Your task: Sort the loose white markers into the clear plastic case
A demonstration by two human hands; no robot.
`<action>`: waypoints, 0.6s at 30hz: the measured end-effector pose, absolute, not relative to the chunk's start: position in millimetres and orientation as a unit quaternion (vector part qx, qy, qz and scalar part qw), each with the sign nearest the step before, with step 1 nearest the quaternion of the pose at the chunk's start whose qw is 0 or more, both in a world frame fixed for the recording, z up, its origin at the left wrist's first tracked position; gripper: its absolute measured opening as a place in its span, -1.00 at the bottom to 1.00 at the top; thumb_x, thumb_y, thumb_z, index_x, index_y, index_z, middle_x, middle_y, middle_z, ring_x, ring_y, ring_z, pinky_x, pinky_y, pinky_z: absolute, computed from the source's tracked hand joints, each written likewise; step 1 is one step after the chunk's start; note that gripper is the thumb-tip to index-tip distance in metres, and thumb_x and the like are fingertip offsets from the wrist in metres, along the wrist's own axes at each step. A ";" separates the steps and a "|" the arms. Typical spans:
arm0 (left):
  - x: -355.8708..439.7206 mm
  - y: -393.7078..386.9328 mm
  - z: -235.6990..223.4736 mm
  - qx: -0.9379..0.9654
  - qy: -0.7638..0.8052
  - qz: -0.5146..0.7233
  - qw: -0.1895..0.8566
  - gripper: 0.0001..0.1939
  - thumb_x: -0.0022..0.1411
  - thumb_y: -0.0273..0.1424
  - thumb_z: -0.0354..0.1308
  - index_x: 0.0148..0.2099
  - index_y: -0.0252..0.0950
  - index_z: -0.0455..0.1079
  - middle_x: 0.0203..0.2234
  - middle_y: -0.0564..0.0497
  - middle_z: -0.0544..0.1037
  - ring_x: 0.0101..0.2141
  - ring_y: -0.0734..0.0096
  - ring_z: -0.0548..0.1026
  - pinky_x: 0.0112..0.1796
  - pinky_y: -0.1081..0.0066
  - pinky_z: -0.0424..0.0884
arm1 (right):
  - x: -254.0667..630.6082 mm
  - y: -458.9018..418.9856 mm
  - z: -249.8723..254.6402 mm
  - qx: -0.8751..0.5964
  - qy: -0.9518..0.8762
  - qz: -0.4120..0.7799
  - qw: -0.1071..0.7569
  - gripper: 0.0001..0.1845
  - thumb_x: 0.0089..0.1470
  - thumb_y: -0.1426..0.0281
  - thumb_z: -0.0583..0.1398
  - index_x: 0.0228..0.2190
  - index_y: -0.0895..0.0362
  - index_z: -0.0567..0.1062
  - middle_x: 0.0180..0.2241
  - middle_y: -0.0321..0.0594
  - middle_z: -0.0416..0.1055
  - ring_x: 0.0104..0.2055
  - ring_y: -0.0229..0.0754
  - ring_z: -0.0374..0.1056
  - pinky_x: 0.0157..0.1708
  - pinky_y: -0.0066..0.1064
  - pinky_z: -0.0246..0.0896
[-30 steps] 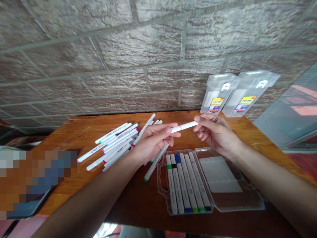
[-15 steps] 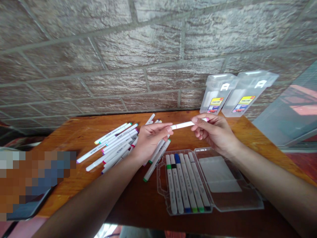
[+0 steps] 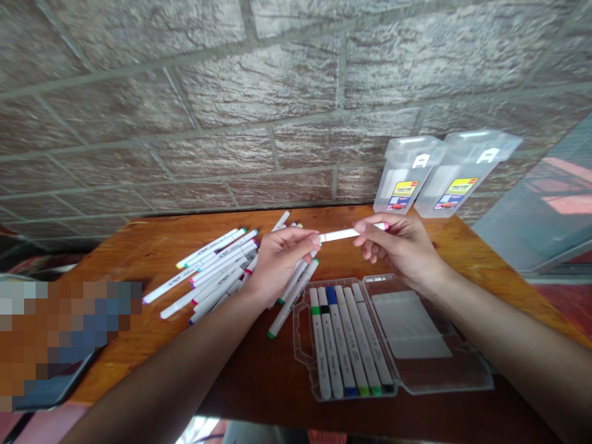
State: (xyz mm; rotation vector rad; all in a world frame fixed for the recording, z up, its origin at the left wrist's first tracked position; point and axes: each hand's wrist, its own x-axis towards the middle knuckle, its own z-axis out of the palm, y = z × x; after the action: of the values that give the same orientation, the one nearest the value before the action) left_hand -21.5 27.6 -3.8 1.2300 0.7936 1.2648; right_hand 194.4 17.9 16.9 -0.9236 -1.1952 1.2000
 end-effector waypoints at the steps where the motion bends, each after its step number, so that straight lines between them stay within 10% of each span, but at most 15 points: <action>1: -21.5 27.5 -3.9 0.525 0.339 0.537 0.567 -0.80 0.09 -0.31 0.47 -0.25 -0.31 0.65 -0.47 0.00 0.62 -0.53 0.57 0.43 -0.43 0.48 0.32 | 194.1 17.8 17.1 -0.394 -0.510 0.512 0.569 -0.72 -0.11 0.19 0.52 -0.48 0.11 0.65 -0.56 -0.25 0.57 -0.66 -0.33 0.36 -0.71 -0.52 0.24; 18: -21.7 25.9 -3.4 0.528 0.356 0.519 0.570 -0.78 0.11 -0.28 0.45 -0.34 -0.32 0.56 -0.47 -0.01 0.63 -0.54 0.56 0.43 -0.43 0.50 0.33 | 193.5 16.0 15.7 -0.381 -0.540 0.516 0.544 -0.72 -0.09 0.18 0.51 -0.49 0.11 0.66 -0.54 -0.22 0.61 -0.65 -0.31 0.41 -0.69 -0.53 0.31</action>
State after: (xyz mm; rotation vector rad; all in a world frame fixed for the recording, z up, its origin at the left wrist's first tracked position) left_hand -21.7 25.9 -3.4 1.2396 0.8349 1.2178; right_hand 193.5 16.0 15.7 -0.9051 -1.2821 1.2245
